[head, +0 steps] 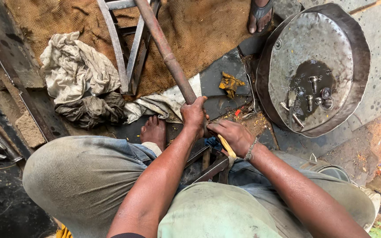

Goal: The person cleans and lubricates the end of a long metal axle rod while a second person holds it steady. They use a blue cloth to wipe the metal surface, apply grease or lubricant by hand, and use a small wooden stick to clean internal components.

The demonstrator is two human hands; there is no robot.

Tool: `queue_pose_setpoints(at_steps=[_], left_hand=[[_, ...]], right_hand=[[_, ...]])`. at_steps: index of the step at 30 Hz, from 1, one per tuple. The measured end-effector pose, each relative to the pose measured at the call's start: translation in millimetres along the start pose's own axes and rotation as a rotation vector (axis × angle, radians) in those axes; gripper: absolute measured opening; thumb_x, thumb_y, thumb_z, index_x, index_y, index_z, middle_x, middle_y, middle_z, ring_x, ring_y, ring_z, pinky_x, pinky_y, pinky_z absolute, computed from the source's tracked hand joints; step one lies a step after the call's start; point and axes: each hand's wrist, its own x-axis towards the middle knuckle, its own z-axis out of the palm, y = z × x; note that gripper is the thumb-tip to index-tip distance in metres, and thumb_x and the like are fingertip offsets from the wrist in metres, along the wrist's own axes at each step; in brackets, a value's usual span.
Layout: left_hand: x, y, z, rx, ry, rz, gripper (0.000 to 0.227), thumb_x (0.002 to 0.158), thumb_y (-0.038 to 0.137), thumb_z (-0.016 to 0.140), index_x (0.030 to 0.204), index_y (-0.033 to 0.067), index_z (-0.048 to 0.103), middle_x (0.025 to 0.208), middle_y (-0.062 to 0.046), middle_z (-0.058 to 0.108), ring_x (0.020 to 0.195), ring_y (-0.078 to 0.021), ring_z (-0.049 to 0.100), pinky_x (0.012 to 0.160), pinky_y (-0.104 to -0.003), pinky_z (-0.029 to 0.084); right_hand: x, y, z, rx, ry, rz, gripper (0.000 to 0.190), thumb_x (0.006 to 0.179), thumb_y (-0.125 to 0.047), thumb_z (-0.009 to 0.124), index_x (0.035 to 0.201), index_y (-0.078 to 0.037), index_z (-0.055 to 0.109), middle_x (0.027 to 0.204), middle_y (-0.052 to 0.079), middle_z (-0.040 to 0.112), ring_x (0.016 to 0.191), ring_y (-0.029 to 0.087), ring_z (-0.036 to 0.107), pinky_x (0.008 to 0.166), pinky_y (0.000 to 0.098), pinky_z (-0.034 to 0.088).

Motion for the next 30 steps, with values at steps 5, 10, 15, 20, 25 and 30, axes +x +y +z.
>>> queue_pose_setpoints(at_steps=[5,10,15,20,25,30], left_hand=[[1.2,-1.6,2.2,-0.023,-0.013,0.009,0.024,0.08,0.022,0.075,0.079,0.0053,0.059,0.057,-0.002,0.053,0.041,-0.0137,0.051,0.038,-0.032,0.044],[-0.4,-0.9,0.7,-0.04,0.002,-0.018,0.025,0.079,0.02,0.076,0.078,0.0016,0.059,0.057,-0.003,0.053,0.04,-0.0159,0.051,0.038,-0.034,0.043],[3.5,-3.3,-0.2,0.014,-0.007,0.005,0.026,0.079,0.022,0.076,0.075,0.0011,0.061,0.057,-0.005,0.056,0.042,-0.0164,0.054,0.04,-0.035,0.045],[5.6,-3.3,3.4,0.002,-0.009,0.019,0.026,0.079,0.023,0.076,0.073,0.0016,0.061,0.057,-0.005,0.055,0.042,-0.0166,0.054,0.04,-0.034,0.045],[4.1,-4.7,0.6,-0.046,-0.031,0.002,0.025,0.08,0.021,0.076,0.073,0.0016,0.061,0.057,-0.004,0.054,0.042,-0.0157,0.052,0.04,-0.034,0.044],[4.7,-2.6,-1.5,-0.05,-0.052,0.0,0.022,0.08,0.02,0.075,0.075,0.0016,0.064,0.057,-0.004,0.054,0.042,-0.0145,0.05,0.039,-0.033,0.043]], right_hand=[[1.8,-5.5,9.8,-0.002,0.05,0.159,0.051,0.073,-0.008,0.076,0.123,-0.008,0.063,0.102,0.016,0.069,0.094,0.038,0.069,0.08,0.0449,0.057],[15.1,-4.5,3.7,0.085,-0.026,0.503,0.017,0.1,-0.018,0.068,0.114,-0.013,0.075,0.089,0.014,0.076,0.077,0.03,0.075,0.072,0.0389,0.059],[2.9,-11.9,0.0,0.221,0.277,0.281,0.025,0.095,-0.009,0.066,0.12,-0.008,0.069,0.098,0.012,0.077,0.083,0.025,0.077,0.071,0.0353,0.061],[-0.2,-8.1,-4.9,0.084,0.26,0.001,0.021,0.093,-0.004,0.07,0.113,-0.005,0.07,0.103,0.014,0.075,0.087,0.029,0.075,0.074,0.0366,0.061],[7.4,-4.4,-12.6,0.121,0.226,-0.004,0.022,0.089,0.0,0.067,0.111,-0.003,0.069,0.099,0.015,0.075,0.086,0.03,0.076,0.074,0.0376,0.061],[19.0,-1.7,-13.3,0.106,0.056,0.264,0.011,0.093,-0.008,0.069,0.102,-0.003,0.072,0.085,0.014,0.076,0.078,0.031,0.075,0.068,0.0397,0.059]])
